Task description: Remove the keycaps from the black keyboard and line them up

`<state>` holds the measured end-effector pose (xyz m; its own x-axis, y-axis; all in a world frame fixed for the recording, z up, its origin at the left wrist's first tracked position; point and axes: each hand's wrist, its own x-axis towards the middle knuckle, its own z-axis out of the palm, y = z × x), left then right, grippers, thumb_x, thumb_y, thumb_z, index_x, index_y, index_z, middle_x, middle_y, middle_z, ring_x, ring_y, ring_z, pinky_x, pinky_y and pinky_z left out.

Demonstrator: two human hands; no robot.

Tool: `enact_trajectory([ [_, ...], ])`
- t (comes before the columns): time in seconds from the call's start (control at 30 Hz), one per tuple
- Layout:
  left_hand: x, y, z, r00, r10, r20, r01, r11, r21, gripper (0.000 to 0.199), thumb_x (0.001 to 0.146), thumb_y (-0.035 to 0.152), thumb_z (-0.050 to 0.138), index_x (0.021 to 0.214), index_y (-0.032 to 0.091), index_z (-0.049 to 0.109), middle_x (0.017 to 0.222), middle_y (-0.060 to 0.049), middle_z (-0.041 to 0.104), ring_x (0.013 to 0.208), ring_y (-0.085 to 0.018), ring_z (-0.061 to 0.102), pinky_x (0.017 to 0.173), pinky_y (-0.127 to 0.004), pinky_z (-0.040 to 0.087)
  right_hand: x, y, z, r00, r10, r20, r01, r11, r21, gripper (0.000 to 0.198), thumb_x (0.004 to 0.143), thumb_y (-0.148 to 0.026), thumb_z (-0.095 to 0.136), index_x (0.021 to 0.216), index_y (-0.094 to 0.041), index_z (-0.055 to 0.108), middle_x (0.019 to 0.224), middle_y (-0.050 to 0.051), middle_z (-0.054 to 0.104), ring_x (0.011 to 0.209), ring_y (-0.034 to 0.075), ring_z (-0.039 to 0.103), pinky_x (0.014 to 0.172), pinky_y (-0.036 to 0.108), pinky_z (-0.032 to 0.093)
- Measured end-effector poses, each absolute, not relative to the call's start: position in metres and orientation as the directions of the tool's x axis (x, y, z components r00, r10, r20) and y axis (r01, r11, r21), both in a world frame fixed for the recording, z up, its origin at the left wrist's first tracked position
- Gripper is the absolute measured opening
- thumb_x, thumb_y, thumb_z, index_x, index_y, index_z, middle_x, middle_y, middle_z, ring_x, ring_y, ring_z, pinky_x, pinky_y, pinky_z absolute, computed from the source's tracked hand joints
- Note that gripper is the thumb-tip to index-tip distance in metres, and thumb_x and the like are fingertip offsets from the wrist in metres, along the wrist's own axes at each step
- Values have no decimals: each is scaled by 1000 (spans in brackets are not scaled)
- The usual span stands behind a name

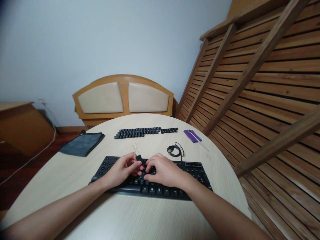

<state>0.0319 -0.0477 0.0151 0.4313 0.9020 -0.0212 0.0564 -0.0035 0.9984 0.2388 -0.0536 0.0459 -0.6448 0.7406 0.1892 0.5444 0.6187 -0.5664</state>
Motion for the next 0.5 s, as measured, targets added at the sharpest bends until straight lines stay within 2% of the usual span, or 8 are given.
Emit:
enact_trajectory([
  [0.27, 30, -46, 14, 360, 929, 83, 3, -90, 996, 30, 85, 41, 65, 81, 17, 48, 78, -2, 69, 72, -15, 68, 61, -24, 51, 232, -53, 39, -486, 851, 200, 626, 499, -600, 15, 77, -24, 68, 92, -21, 67, 93, 3, 68, 92, 19, 61, 83, 32, 45],
  [0.5, 27, -46, 14, 362, 928, 92, 6, -101, 995, 28, 85, 41, 65, 82, 18, 48, 77, -1, 69, 75, -16, 69, 61, -24, 51, 228, -52, 36, -475, 856, 204, 484, 448, -752, 22, 75, -15, 64, 96, -20, 63, 93, 1, 68, 89, 16, 63, 82, 30, 47],
])
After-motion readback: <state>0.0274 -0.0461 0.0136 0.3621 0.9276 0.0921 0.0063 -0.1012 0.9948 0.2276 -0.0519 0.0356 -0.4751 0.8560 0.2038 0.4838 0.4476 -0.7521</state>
